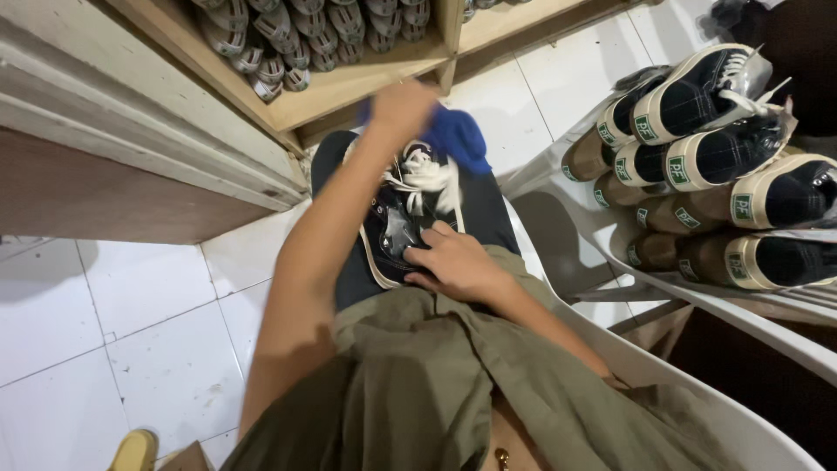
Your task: The person cleans a pair of black sneakers with a blue cloth and places them onto a storage shelf.
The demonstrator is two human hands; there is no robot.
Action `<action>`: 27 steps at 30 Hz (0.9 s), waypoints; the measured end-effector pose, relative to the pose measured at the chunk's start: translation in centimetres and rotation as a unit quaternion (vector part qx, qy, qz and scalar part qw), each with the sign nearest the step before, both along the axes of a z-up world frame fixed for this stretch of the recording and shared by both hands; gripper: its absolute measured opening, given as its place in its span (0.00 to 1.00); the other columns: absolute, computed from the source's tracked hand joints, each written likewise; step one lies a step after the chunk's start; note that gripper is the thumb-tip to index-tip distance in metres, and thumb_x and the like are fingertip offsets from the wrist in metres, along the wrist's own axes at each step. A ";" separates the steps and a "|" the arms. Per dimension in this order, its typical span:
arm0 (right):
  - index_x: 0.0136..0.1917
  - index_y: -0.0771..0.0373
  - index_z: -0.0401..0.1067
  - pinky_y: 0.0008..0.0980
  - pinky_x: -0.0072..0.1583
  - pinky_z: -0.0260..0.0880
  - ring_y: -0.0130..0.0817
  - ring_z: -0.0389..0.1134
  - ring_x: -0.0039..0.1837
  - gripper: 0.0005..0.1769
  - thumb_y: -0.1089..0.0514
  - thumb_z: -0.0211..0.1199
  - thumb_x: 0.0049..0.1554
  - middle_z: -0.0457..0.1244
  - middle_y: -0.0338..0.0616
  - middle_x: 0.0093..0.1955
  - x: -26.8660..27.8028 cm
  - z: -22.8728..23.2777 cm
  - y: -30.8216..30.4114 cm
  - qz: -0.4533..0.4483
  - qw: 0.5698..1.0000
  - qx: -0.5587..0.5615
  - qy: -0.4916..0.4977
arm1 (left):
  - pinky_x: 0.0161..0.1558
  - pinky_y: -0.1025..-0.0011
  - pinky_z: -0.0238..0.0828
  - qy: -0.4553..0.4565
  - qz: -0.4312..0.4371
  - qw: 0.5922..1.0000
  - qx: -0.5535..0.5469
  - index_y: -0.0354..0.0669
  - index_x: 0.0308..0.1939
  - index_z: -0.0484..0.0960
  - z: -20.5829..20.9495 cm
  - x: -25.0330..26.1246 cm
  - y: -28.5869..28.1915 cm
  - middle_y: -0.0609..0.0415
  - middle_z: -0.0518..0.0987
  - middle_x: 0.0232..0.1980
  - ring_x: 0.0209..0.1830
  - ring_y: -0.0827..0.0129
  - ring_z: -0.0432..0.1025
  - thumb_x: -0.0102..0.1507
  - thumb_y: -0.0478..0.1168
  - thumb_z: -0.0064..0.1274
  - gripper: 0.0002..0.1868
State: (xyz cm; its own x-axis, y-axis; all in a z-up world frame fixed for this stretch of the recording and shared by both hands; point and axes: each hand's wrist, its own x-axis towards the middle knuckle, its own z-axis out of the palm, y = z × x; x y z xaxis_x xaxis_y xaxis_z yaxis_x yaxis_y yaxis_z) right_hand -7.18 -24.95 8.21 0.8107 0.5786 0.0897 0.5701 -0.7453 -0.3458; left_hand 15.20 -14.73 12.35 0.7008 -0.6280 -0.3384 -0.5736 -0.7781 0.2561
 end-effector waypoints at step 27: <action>0.46 0.52 0.69 0.52 0.37 0.63 0.50 0.62 0.50 0.17 0.39 0.65 0.60 0.60 0.46 0.42 1.2 1.9 -0.9 0.052 0.997 0.024 0.044 | 0.54 0.68 0.71 0.150 0.156 0.942 -0.258 0.56 0.52 0.84 -2.9 3.1 6.5 0.60 0.85 0.52 0.50 0.70 0.78 0.62 0.53 0.60 0.16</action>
State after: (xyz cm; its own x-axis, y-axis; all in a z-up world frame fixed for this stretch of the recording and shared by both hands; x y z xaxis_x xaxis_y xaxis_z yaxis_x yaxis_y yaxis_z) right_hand -5.97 -25.83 10.10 0.7528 0.6563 0.0503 0.6087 -0.6650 -0.4328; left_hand 18.26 -8.25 9.41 0.7998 -0.5427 -0.2564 -0.1798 -0.6241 0.7604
